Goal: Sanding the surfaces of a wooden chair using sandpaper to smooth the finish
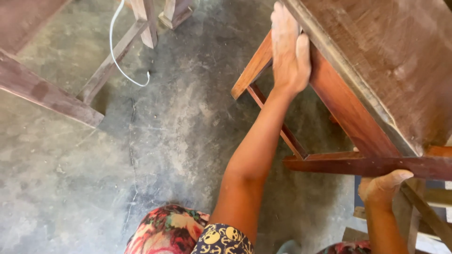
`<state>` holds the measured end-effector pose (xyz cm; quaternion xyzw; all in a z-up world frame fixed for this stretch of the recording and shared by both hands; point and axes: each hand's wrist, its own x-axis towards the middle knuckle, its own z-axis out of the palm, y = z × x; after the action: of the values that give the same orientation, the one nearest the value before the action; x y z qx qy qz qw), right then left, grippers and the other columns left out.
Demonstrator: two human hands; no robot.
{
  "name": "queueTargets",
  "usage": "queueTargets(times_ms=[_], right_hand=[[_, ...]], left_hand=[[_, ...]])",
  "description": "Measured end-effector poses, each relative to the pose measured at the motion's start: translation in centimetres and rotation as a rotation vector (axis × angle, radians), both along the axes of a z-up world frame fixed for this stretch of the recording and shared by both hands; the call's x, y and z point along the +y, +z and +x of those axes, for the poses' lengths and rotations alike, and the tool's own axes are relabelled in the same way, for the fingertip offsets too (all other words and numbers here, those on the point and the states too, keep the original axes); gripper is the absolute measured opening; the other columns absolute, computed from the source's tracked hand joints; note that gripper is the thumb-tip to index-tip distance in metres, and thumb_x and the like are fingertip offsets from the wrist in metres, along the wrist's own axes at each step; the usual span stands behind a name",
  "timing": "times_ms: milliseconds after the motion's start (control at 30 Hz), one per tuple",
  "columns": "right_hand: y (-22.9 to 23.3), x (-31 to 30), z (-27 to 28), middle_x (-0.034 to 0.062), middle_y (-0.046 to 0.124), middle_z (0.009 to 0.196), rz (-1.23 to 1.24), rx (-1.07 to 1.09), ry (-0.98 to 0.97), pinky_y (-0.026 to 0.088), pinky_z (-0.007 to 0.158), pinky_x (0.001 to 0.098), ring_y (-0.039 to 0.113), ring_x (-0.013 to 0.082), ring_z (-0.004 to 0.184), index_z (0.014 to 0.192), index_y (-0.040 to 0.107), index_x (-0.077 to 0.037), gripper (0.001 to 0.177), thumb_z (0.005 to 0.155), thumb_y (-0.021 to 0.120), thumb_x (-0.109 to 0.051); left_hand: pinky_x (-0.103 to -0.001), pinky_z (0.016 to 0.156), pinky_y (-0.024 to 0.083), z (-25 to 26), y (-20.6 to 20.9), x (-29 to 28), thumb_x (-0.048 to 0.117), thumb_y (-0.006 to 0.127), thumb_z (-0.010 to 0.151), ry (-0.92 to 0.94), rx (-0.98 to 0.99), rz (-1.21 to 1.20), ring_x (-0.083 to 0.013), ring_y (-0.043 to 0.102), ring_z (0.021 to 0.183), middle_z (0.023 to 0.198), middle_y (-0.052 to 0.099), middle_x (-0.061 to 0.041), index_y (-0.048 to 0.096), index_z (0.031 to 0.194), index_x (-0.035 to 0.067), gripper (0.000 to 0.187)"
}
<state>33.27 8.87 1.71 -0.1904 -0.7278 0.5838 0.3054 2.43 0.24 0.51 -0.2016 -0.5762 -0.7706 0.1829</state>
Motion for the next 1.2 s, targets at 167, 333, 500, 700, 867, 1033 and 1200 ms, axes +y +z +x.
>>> queueTargets(times_ms=[167, 333, 500, 700, 867, 1033, 1200], right_hand=[[-0.3, 0.3, 0.1, 0.0048, 0.045, 0.153, 0.016, 0.029, -0.005, 0.042, 0.122, 0.0425, 0.048, 0.0228, 0.132, 0.157, 0.034, -0.010, 0.125, 0.073, 0.049, -0.101], [-1.1, 1.4, 0.4, 0.0090, 0.042, 0.156, 0.058, -0.009, -0.021, 0.035, 0.127, 0.0416, 0.043, 0.0245, 0.139, 0.150, 0.037, -0.004, 0.130, 0.072, 0.047, -0.107], [-1.4, 1.9, 0.6, 0.0122, 0.036, 0.162, 0.134, 0.008, -0.015, 0.034, 0.129, 0.0465, 0.040, 0.0300, 0.143, 0.160, 0.028, -0.005, 0.131, 0.077, 0.042, -0.105], [-2.6, 3.1, 1.8, 0.0213, 0.036, 0.158, 0.362, -0.112, -0.092, 0.026, 0.125, 0.0447, 0.037, 0.0330, 0.137, 0.152, 0.029, 0.010, 0.129, 0.088, 0.020, -0.102], [-2.6, 3.1, 2.0, 0.0220, 0.046, 0.148, 0.344, -0.146, -0.103, 0.036, 0.122, 0.0442, 0.045, 0.0334, 0.129, 0.145, 0.035, 0.009, 0.135, 0.082, 0.021, -0.109], [-3.6, 4.3, 2.3, 0.0244, 0.034, 0.158, 0.358, -0.102, -0.080, 0.028, 0.125, 0.0488, 0.036, 0.0377, 0.136, 0.153, 0.025, 0.008, 0.132, 0.085, 0.025, -0.105], [-3.3, 4.0, 2.3, 0.0163, 0.027, 0.164, 0.228, -0.076, -0.061, 0.023, 0.128, 0.0462, 0.030, 0.0323, 0.144, 0.157, 0.020, 0.000, 0.130, 0.081, 0.030, -0.105]], left_hand=[[-0.046, 0.132, 0.004, -1.8, -9.3, 0.4, 0.052, 0.016, 0.109, 0.021, -0.396, -0.100, -0.0352, -0.001, 0.165, 0.177, 0.000, -0.015, 0.010, 0.166, 0.010, 0.071], [-0.048, 0.136, -0.003, -1.0, -3.5, 1.7, 0.041, 0.013, 0.111, 0.070, -0.280, 0.001, -0.0366, -0.007, 0.167, 0.177, -0.003, -0.022, 0.010, 0.166, 0.001, 0.068], [-0.049, 0.144, 0.007, -0.4, -5.7, 2.4, 0.051, 0.009, 0.117, 0.067, -0.019, 0.004, -0.0359, 0.005, 0.174, 0.182, 0.005, -0.010, 0.008, 0.171, 0.013, 0.067], [-0.044, 0.130, 0.011, -0.4, -16.6, 2.2, 0.029, 0.027, 0.110, 0.085, -0.527, -0.034, -0.0366, 0.008, 0.162, 0.174, 0.007, -0.025, 0.015, 0.162, -0.008, 0.065], [-0.046, 0.137, -0.002, 0.1, -6.4, 0.9, 0.052, 0.009, 0.113, 0.008, -0.194, -0.044, -0.0326, -0.008, 0.168, 0.178, -0.006, -0.015, 0.004, 0.167, 0.007, 0.071], [-0.049, 0.138, 0.008, -1.0, -11.5, 1.9, 0.041, 0.017, 0.114, 0.108, -0.165, 0.026, -0.0356, 0.008, 0.167, 0.177, 0.010, -0.016, 0.015, 0.165, 0.003, 0.064], [-0.043, 0.130, 0.009, -3.3, -19.3, 2.6, 0.040, 0.020, 0.110, 0.066, -0.572, -0.021, -0.0376, 0.008, 0.162, 0.173, 0.010, -0.025, 0.017, 0.161, -0.008, 0.070]])
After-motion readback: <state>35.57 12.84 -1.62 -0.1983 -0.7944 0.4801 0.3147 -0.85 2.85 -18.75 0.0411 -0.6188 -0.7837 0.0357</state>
